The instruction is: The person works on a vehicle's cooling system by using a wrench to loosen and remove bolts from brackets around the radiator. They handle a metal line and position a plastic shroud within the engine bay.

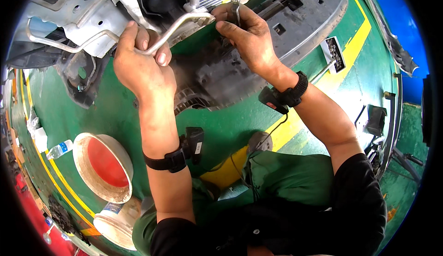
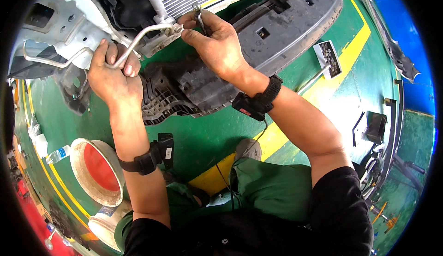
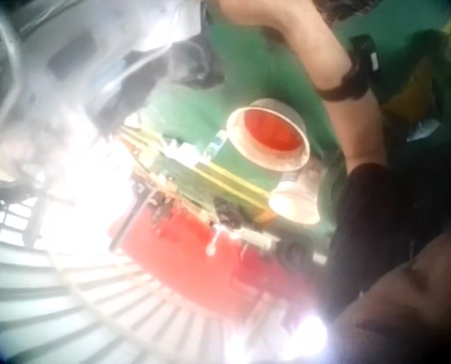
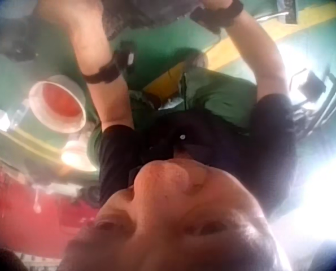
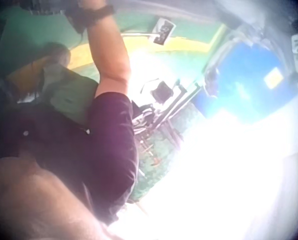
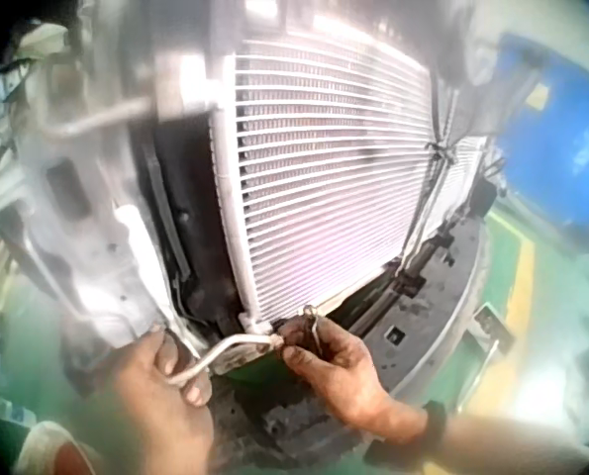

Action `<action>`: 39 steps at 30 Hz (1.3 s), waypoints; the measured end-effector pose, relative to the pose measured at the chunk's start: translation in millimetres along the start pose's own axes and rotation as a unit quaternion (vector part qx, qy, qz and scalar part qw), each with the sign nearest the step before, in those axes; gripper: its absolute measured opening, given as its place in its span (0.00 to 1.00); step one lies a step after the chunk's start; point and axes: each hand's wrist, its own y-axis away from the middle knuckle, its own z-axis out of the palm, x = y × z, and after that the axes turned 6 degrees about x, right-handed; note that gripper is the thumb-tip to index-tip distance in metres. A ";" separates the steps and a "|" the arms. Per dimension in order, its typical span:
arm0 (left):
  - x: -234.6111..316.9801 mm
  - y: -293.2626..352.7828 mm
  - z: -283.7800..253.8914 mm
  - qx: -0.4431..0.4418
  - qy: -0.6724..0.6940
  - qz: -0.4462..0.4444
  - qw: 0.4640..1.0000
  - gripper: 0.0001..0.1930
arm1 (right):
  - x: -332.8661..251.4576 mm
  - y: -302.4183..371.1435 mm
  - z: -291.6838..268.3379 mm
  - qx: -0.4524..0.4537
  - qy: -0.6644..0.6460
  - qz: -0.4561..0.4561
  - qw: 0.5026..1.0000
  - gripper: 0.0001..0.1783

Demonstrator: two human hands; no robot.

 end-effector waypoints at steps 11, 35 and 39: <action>2.4 4.3 -3.6 0.011 -0.087 0.015 0.996 0.16 | 0.8 -5.0 6.0 -0.029 0.192 -0.134 0.972 0.16; 14.3 12.2 -12.6 -0.008 -0.069 -0.041 0.997 0.20 | -16.9 10.4 7.0 -0.178 -0.015 0.047 0.983 0.20; 6.7 10.5 -4.7 0.047 -0.020 0.013 0.999 0.18 | -12.4 11.3 19.5 -0.190 -0.009 0.066 0.979 0.22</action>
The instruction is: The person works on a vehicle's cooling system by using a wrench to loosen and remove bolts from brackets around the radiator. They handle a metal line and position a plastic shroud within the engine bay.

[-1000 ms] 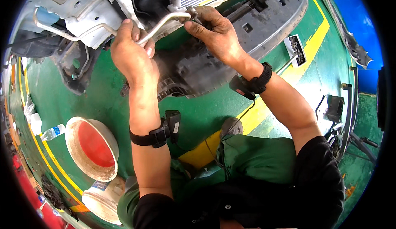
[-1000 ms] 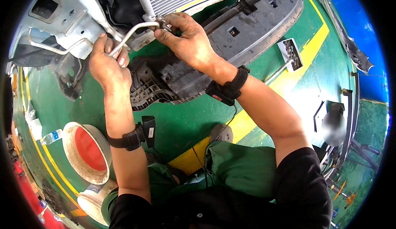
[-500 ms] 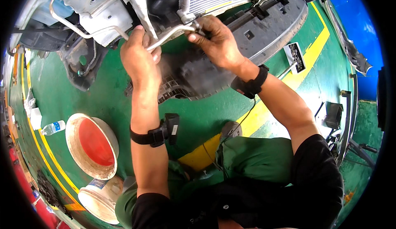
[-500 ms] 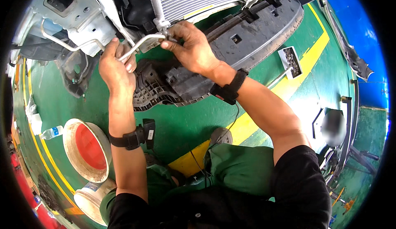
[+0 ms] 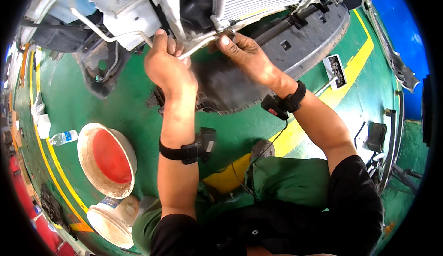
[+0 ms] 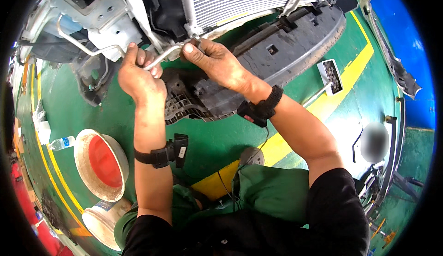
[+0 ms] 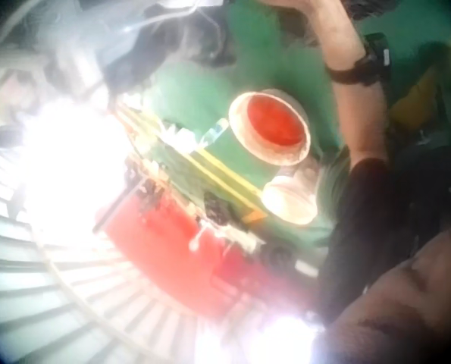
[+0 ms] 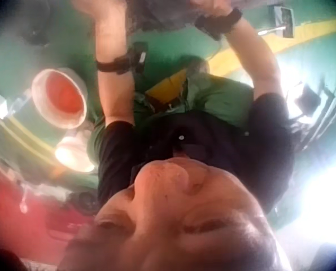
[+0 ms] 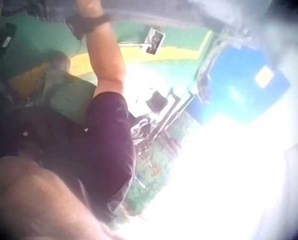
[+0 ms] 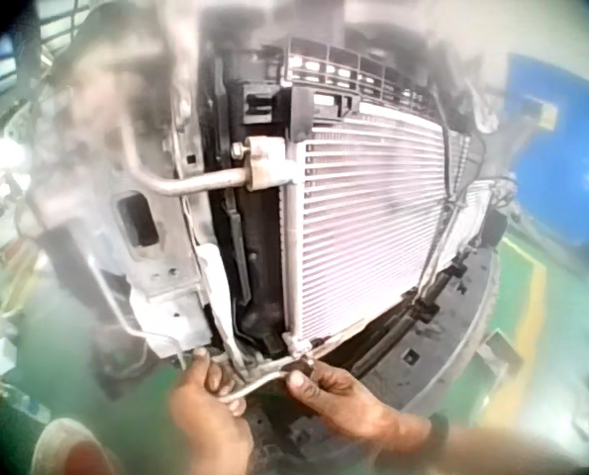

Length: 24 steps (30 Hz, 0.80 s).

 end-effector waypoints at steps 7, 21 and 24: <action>-14.1 -9.7 2.5 0.049 0.033 0.086 0.995 0.20 | -0.8 -4.2 2.9 0.006 0.022 -0.015 1.000 0.23; -22.4 -13.5 8.0 0.029 0.036 0.093 0.995 0.21 | 4.7 -6.0 -5.5 0.073 0.039 0.001 0.997 0.21; -17.3 -14.9 7.3 0.015 0.013 0.057 0.998 0.21 | 4.6 4.4 -9.4 0.090 -0.003 -0.023 0.996 0.22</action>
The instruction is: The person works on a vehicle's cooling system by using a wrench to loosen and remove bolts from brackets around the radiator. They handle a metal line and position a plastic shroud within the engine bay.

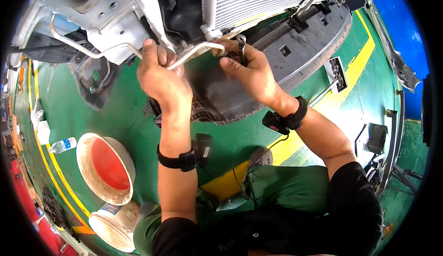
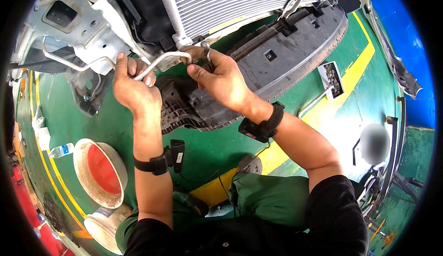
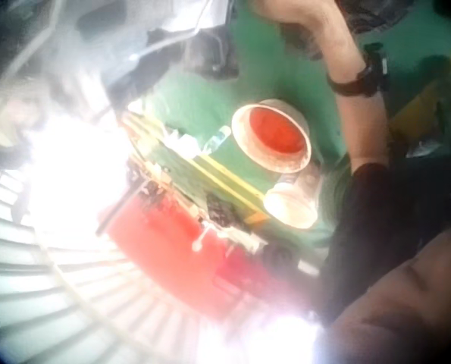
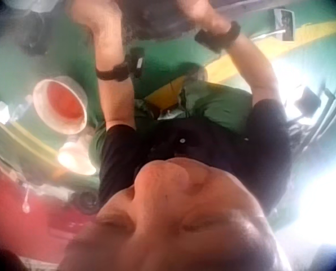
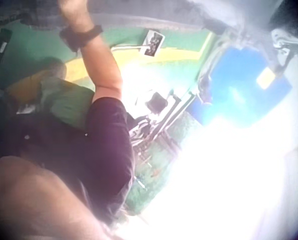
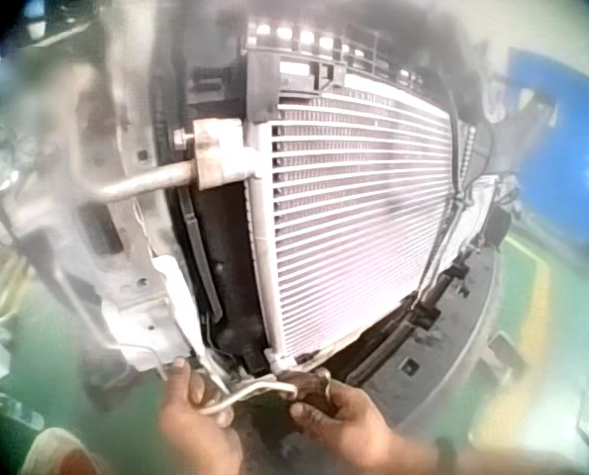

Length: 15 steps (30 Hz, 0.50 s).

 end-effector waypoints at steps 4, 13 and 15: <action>1.9 4.6 5.6 -0.018 -0.026 -0.018 0.999 0.21 | -4.1 3.7 0.9 0.066 0.086 0.032 0.994 0.13; 5.2 1.3 0.2 -0.060 -0.032 -0.025 0.997 0.20 | -11.5 -4.5 -0.6 0.158 0.318 -0.074 0.932 0.22; 6.2 2.6 1.8 -0.059 -0.029 -0.031 0.997 0.20 | -9.1 -5.7 -2.3 0.155 0.334 -0.087 0.926 0.22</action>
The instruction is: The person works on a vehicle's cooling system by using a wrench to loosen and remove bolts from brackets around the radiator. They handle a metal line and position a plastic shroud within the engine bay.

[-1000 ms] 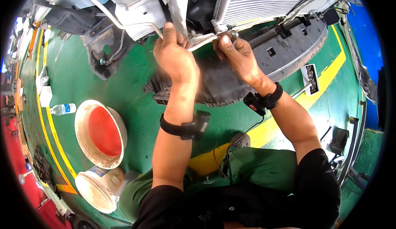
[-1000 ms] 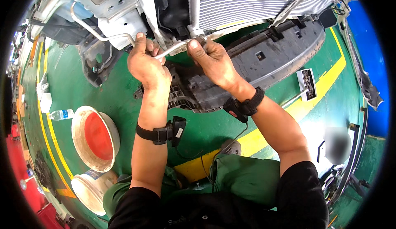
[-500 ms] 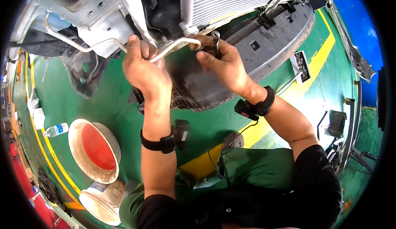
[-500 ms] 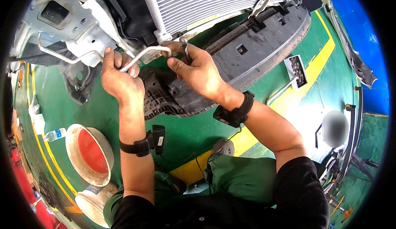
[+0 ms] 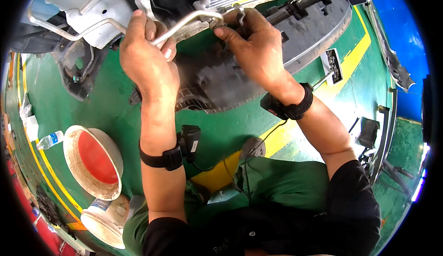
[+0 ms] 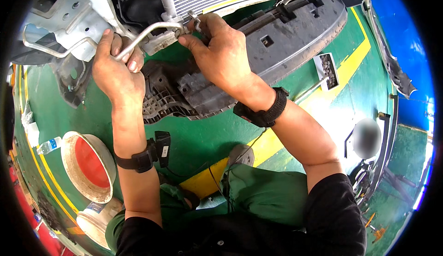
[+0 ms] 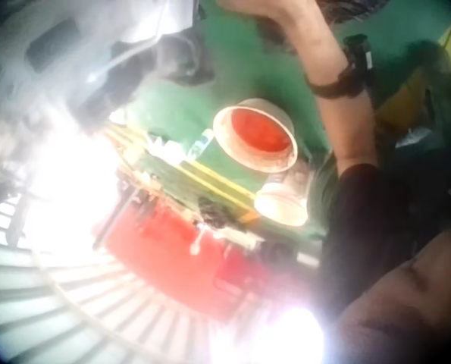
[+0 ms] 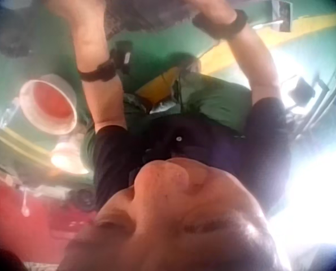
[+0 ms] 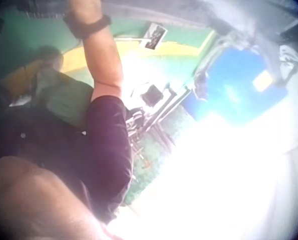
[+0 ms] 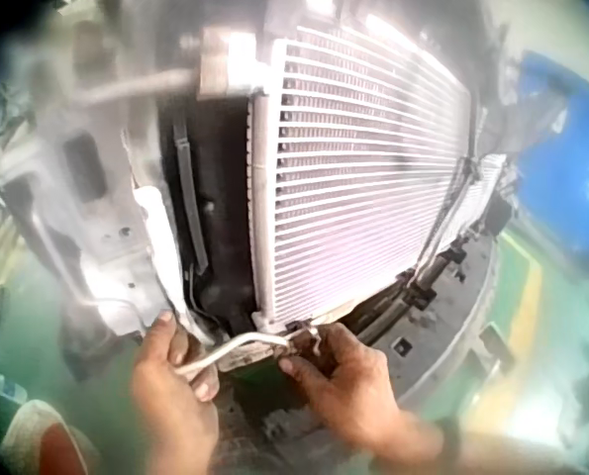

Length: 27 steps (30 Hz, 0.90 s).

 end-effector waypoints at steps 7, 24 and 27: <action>5.4 -0.5 2.4 0.015 0.018 0.004 1.000 0.19 | 21.5 -1.5 18.1 0.050 -0.058 -0.048 0.996 0.21; 0.6 -20.7 4.9 0.112 -0.059 0.093 0.988 0.16 | 21.1 -7.1 33.6 0.101 -0.048 -0.115 0.987 0.27; -1.0 -24.4 4.1 0.120 -0.047 0.096 0.987 0.15 | 20.4 -6.1 38.5 0.135 -0.057 -0.129 0.981 0.27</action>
